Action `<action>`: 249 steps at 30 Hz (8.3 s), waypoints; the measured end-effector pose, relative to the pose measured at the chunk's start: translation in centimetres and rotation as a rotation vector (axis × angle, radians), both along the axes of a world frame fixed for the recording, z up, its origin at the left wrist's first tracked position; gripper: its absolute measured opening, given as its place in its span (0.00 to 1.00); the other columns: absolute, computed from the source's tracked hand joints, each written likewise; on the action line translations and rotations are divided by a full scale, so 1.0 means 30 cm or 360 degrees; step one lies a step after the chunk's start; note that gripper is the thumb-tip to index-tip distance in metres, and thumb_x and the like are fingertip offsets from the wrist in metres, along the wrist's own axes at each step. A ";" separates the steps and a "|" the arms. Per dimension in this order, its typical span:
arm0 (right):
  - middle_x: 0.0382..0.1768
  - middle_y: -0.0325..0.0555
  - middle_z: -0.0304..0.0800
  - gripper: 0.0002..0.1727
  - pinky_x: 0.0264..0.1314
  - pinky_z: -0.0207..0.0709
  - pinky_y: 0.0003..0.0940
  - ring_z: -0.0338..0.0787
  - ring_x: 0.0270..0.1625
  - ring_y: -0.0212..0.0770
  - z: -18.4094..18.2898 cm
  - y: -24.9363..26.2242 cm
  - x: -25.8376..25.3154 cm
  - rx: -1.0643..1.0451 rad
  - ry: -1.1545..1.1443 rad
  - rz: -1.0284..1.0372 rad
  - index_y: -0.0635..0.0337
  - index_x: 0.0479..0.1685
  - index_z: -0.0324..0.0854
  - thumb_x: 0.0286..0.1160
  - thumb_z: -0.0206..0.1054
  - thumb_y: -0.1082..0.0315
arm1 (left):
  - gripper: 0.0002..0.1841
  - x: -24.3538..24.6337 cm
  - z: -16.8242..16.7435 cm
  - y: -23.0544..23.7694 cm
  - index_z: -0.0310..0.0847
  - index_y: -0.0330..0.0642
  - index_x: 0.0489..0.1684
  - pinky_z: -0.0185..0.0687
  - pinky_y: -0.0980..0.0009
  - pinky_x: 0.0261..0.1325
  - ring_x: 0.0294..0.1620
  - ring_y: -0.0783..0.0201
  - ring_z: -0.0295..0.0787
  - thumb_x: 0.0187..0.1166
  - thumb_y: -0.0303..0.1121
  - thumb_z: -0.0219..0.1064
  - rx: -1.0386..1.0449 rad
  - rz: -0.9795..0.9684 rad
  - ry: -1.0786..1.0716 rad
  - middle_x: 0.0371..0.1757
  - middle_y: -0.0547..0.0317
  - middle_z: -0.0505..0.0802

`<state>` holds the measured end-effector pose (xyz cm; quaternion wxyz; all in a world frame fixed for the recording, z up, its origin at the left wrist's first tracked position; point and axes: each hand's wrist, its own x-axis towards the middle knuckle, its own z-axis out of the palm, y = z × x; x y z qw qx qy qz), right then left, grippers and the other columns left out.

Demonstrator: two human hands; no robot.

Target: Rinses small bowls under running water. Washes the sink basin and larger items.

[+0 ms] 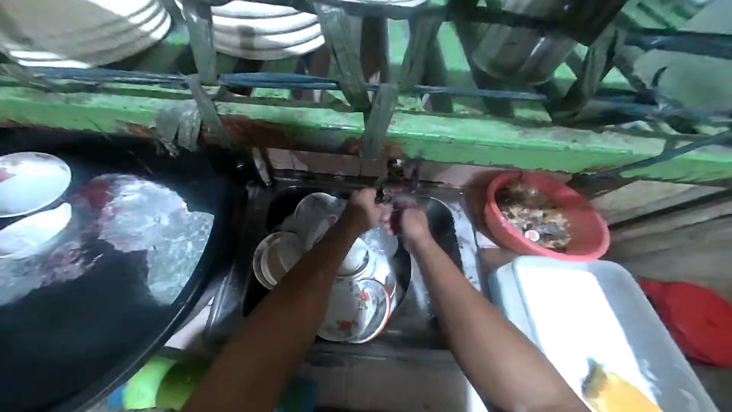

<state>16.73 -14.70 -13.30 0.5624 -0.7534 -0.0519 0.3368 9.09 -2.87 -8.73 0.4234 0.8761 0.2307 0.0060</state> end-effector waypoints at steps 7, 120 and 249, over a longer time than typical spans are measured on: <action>0.70 0.68 0.82 0.45 0.71 0.75 0.72 0.82 0.73 0.68 -0.209 0.041 -0.144 -0.1041 -0.0555 0.1127 0.58 0.82 0.71 0.66 0.80 0.45 | 0.18 -0.081 0.114 0.013 0.92 0.43 0.53 0.84 0.43 0.65 0.57 0.50 0.94 0.76 0.46 0.76 0.0372 -0.0014 -0.0412 0.51 0.48 0.97; 0.71 0.73 0.81 0.22 0.79 0.69 0.68 0.79 0.77 0.70 0.034 0.154 0.034 -0.0830 -0.1021 0.0765 0.70 0.73 0.78 0.86 0.62 0.65 | 0.31 -0.455 0.130 0.159 0.76 0.43 0.80 0.64 0.45 0.86 0.85 0.44 0.70 0.79 0.45 0.73 0.0709 0.0010 0.0028 0.82 0.42 0.79; 0.65 0.73 0.84 0.29 0.75 0.73 0.65 0.84 0.69 0.66 -0.287 0.061 -0.101 -0.0394 -0.0189 0.0254 0.73 0.73 0.75 0.80 0.72 0.60 | 0.13 -0.281 0.220 -0.046 0.92 0.49 0.60 0.88 0.50 0.57 0.58 0.51 0.91 0.83 0.32 0.66 0.0824 -0.0359 -0.0241 0.58 0.49 0.92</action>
